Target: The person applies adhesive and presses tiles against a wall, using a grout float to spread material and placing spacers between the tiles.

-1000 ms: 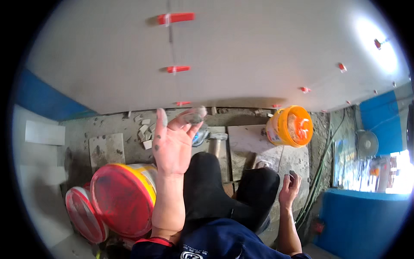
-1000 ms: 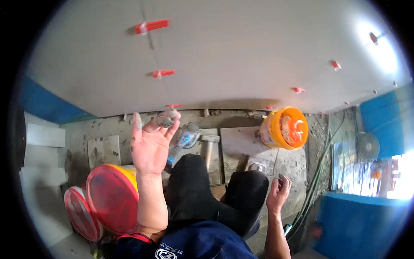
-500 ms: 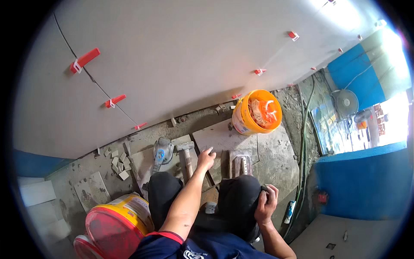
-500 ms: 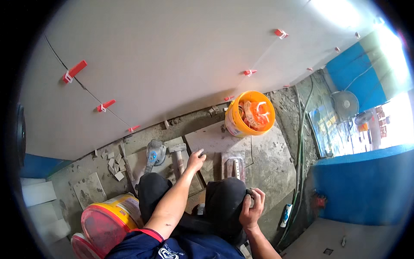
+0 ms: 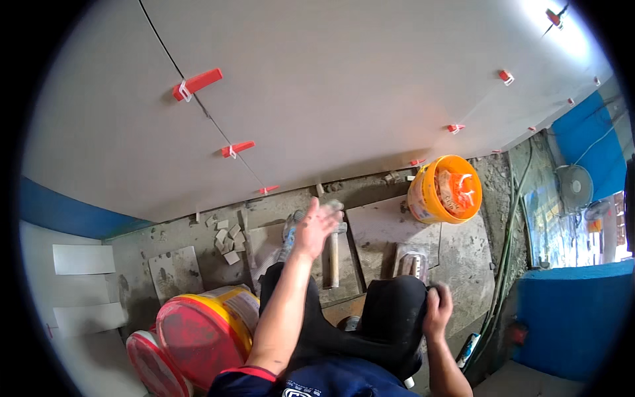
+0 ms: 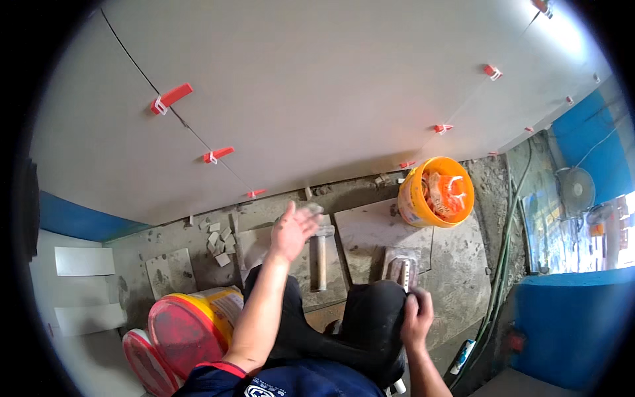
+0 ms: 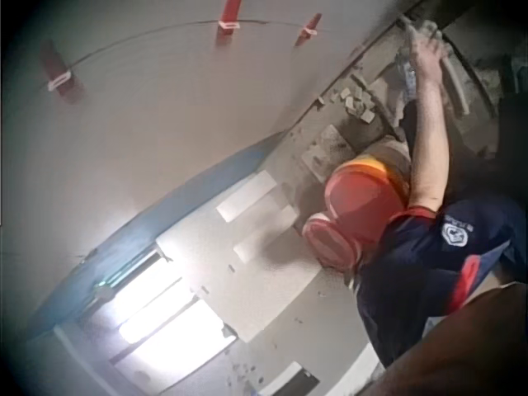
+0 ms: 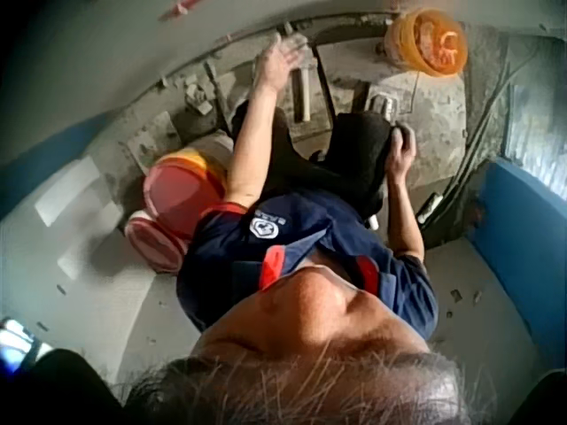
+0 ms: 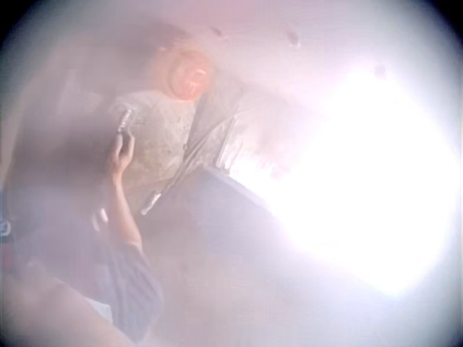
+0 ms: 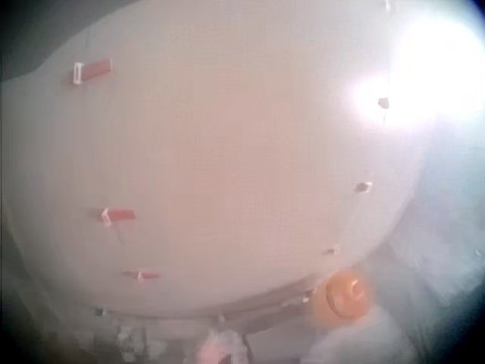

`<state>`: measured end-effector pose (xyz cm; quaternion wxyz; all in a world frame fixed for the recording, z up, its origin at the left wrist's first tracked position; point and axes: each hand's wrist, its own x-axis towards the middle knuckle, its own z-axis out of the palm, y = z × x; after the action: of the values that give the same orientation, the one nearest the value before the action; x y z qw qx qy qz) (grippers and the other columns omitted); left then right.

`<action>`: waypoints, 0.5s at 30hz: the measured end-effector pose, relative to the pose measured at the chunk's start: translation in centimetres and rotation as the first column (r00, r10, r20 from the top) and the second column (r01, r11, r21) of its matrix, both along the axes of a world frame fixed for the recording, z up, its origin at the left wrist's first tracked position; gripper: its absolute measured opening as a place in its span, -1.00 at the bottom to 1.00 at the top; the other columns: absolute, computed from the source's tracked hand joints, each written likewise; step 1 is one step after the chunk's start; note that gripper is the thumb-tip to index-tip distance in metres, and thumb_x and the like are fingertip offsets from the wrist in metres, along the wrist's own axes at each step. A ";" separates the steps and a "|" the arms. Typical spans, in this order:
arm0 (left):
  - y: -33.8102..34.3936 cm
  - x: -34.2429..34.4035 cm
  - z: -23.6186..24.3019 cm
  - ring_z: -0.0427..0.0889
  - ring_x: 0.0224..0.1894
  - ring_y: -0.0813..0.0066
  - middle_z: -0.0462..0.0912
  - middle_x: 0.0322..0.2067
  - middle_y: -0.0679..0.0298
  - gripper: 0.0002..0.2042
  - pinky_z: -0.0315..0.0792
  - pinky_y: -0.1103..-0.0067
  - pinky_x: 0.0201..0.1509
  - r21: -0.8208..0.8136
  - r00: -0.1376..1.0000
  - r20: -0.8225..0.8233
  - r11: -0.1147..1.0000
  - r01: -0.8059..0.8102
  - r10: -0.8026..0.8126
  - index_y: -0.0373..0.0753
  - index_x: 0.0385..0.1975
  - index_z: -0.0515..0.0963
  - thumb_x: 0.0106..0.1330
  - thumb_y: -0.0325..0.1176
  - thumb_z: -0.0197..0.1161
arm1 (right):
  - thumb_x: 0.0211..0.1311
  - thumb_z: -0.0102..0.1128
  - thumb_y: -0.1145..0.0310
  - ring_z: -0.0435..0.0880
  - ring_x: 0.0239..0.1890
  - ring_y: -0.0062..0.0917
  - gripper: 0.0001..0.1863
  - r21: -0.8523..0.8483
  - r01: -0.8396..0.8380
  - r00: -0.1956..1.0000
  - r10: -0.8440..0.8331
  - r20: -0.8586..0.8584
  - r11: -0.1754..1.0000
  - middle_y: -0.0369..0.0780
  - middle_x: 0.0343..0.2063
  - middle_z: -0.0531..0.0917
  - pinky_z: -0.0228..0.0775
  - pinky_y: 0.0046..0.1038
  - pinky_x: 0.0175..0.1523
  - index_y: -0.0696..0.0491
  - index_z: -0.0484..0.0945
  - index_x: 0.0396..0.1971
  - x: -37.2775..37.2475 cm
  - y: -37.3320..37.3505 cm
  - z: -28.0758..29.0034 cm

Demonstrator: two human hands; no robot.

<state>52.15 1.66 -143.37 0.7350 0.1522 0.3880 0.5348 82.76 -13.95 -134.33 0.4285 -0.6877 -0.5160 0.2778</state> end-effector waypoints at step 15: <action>-22.8 -17.0 16.1 0.48 0.16 0.01 0.53 0.09 -0.03 -0.56 0.37 0.32 0.24 0.112 -0.152 -0.984 0.990 -0.088 0.098 -0.29 0.13 0.47 0.40 -0.10 0.15 | -0.08 0.42 -0.10 0.63 -0.20 0.00 -0.34 -0.536 -0.503 0.731 0.664 0.156 0.679 0.06 -0.32 0.67 0.47 -0.12 -0.09 0.21 0.53 -0.22 -14.5 8.8 -30.2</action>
<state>35.11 -21.15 -127.28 0.1469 0.4781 0.8171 0.2867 68.31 -5.13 -164.58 0.0449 -0.6002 -0.6953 0.3928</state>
